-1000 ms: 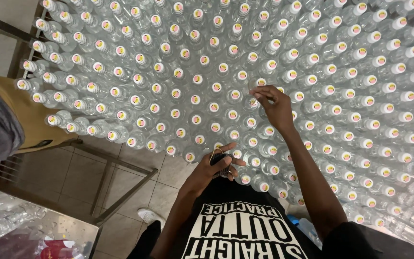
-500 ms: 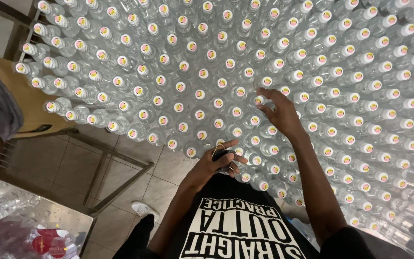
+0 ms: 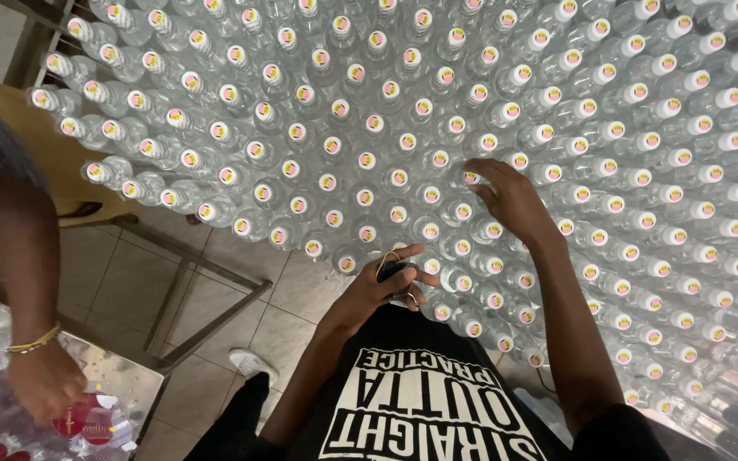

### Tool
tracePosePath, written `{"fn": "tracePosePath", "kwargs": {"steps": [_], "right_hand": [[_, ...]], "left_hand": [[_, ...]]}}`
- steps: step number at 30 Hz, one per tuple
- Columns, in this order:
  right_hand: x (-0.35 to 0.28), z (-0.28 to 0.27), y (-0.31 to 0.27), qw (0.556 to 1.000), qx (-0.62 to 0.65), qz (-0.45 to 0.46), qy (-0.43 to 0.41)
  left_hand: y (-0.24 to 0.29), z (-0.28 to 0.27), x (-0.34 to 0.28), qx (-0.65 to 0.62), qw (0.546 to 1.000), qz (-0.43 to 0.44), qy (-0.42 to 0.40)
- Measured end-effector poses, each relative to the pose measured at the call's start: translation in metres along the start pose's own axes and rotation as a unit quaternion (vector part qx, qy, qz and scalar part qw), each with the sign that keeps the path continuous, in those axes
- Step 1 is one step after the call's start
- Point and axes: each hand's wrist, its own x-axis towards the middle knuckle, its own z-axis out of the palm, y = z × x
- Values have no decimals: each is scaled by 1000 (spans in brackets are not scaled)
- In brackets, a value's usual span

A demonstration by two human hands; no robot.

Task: Inspecting water bottle caps by touching them one by one in a large grid

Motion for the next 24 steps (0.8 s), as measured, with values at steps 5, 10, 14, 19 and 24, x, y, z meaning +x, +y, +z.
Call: {"fn": "tracePosePath", "kwargs": {"steps": [5, 10, 14, 19, 24], "right_hand": [[1, -6, -12, 999, 5, 32, -29], [7, -1, -8, 998, -11, -22, 57], [35, 20, -15, 996, -48, -63, 37], [51, 33, -7, 989, -119, -91, 2], [48, 26, -15, 990, -108, -84, -12]], "left_hand": [[-2, -1, 0, 9, 1000, 6, -3], [3, 1, -4, 12, 1000, -1, 1], [-2, 0, -3, 12, 1000, 2, 2], [-4, 1, -4, 4, 1000, 8, 3], [-6, -5, -7, 1, 1000, 6, 1]]}}
